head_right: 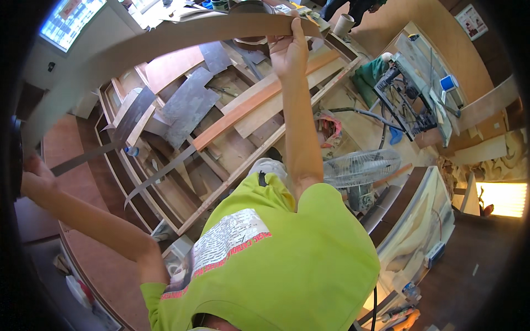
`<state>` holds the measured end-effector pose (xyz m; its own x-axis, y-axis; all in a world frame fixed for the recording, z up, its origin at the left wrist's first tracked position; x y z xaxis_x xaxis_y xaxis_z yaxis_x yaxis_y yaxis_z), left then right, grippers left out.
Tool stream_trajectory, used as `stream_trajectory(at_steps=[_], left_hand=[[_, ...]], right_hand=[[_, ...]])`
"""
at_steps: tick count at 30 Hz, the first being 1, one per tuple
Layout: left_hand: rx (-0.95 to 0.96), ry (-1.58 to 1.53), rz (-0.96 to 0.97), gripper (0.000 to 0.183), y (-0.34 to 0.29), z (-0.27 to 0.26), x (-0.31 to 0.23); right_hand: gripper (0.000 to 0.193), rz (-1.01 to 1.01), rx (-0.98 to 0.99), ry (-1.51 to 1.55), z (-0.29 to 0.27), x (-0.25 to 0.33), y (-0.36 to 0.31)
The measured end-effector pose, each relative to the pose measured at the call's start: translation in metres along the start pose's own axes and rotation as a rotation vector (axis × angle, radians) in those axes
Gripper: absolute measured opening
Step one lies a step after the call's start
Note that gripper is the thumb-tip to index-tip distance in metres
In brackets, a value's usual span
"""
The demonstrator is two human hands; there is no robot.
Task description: The person assembles a wooden shelving unit by positioning and fitting wooden planks into the frame. They use a pencil to mark measurements on the wood and a pair of scissors to cut a strip of material. The person also handles a roll of tape and a small box during the process.
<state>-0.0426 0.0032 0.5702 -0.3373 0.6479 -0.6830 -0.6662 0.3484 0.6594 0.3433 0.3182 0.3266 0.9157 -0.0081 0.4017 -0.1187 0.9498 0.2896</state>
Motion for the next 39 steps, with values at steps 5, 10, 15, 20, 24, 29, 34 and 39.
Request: stream_trajectory(at_steps=[5, 10, 15, 20, 24, 29, 34, 39], left_hand=[[-0.295, -0.109, -0.226, 0.036, -0.108, 0.018, 0.084], [-0.551, -0.381, -0.569, 0.036, -0.212, 0.035, 0.162], [-0.378, -0.431, -0.833, 0.04, -0.299, 0.074, 0.203], [-0.17, -0.348, -1.206, 0.047, -0.344, 0.137, 0.251], [-0.143, -0.326, -1.384, 0.057, -0.391, 0.2, 0.325], [-0.072, -0.303, -1.384, 0.053, -0.423, 0.257, 0.428], [0.311, 0.51, -1.705, 0.068, -0.454, 0.275, 0.473], [-0.155, 0.117, -1.322, 0.064, -0.46, 0.278, 0.475]], right_hand=[[0.027, 0.122, 0.04, -0.112, -0.093, 0.035, 0.084], [0.03, 0.161, 0.012, -0.269, -0.194, 0.1, 0.161], [0.029, 0.254, -0.11, -0.396, -0.307, 0.126, 0.216], [0.037, 0.28, -0.389, -0.44, -0.463, 0.125, 0.252], [0.074, 0.38, -1.124, -0.394, -0.594, 0.08, 0.204], [0.11, 0.719, -1.093, -0.3, -0.586, -0.035, 0.054], [0.093, 0.933, -0.626, 0.212, -0.429, -0.114, -0.049], [0.058, 0.877, -0.457, -0.018, -0.332, -0.119, -0.033]])
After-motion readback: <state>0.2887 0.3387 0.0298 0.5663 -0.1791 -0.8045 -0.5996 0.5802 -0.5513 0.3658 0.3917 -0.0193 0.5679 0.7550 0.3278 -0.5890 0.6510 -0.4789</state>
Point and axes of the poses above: each hand's wrist, its own y-axis towards the middle knuckle, its own z-axis out of the palm, x = y × z, the point moved 3 cm from there along y, towards the middle knuckle, and after that the axes turned 5 degrees about -y, right-handed, at the moved point
